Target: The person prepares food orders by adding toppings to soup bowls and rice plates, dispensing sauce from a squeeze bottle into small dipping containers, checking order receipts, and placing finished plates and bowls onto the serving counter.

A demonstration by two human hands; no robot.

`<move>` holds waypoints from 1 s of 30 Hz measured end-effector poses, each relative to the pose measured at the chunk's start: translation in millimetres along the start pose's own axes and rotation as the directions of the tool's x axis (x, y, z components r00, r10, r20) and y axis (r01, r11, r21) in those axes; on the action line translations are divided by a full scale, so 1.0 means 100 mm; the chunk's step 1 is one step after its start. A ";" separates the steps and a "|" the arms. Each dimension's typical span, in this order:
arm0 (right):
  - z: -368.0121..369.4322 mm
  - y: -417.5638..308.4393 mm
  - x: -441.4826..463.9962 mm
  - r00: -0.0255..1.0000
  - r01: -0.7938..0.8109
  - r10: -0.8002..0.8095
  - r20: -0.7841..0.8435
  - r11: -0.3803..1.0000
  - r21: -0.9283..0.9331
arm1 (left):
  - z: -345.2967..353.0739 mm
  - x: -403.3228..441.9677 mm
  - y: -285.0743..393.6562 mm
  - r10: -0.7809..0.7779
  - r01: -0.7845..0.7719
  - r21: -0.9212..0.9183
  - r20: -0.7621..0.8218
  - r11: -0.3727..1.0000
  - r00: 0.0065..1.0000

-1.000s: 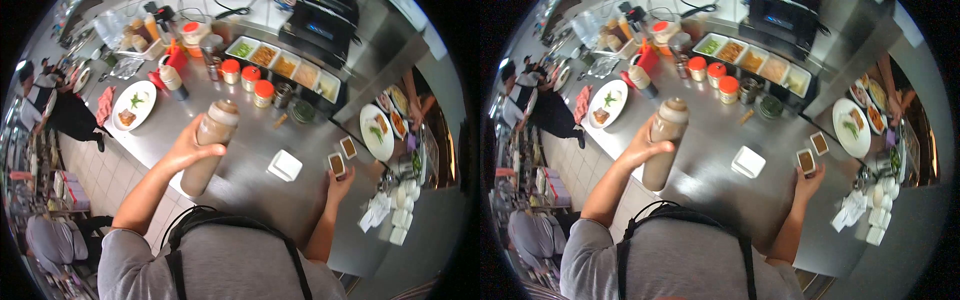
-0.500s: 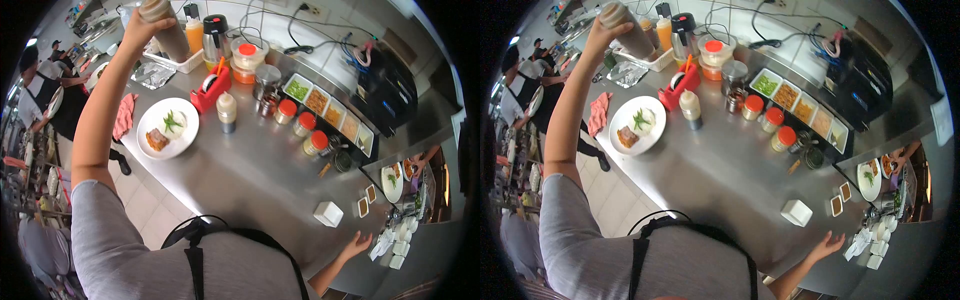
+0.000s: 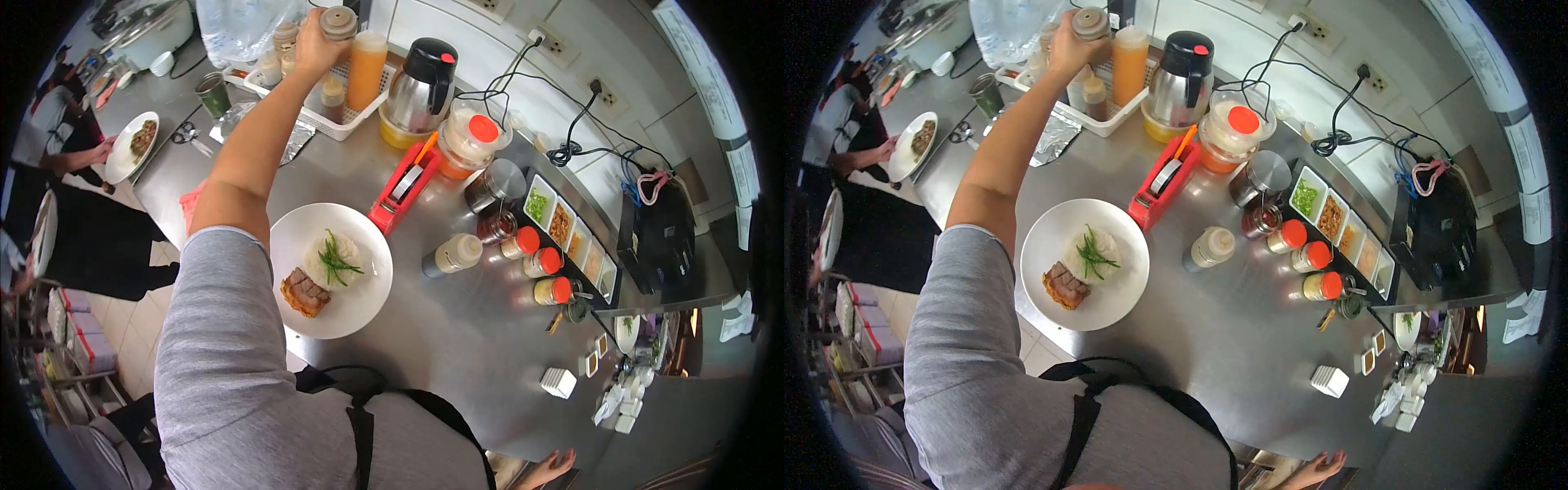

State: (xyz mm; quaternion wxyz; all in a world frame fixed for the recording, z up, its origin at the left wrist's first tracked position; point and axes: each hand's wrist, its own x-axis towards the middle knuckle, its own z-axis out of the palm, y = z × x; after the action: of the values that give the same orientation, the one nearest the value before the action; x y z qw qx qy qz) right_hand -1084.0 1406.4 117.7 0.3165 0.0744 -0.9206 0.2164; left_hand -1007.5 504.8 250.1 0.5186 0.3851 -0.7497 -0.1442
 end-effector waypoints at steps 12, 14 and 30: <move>0.29 -1.52 0.46 0.989 0.084 -0.113 0.097 0.960 0.266 | 0.84 0.15 -1.10 0.018 -0.049 0.435 0.074 0.899 0.997; 0.68 -1.98 0.56 0.964 0.211 -0.257 0.071 0.898 0.387 | 0.49 0.02 -0.87 0.169 -0.142 0.316 -0.057 0.938 0.984; 2.15 -4.28 -1.60 -0.036 -0.911 -0.482 0.876 0.376 0.169 | -2.09 -3.75 -1.51 -0.012 -0.094 0.332 0.306 0.939 0.952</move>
State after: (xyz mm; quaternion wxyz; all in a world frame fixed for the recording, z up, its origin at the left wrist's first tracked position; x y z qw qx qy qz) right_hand -958.9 928.1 18.1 -0.5668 0.1342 -0.5563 0.5927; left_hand -695.6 715.8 -5.0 0.3255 0.4267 -0.8418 -0.0581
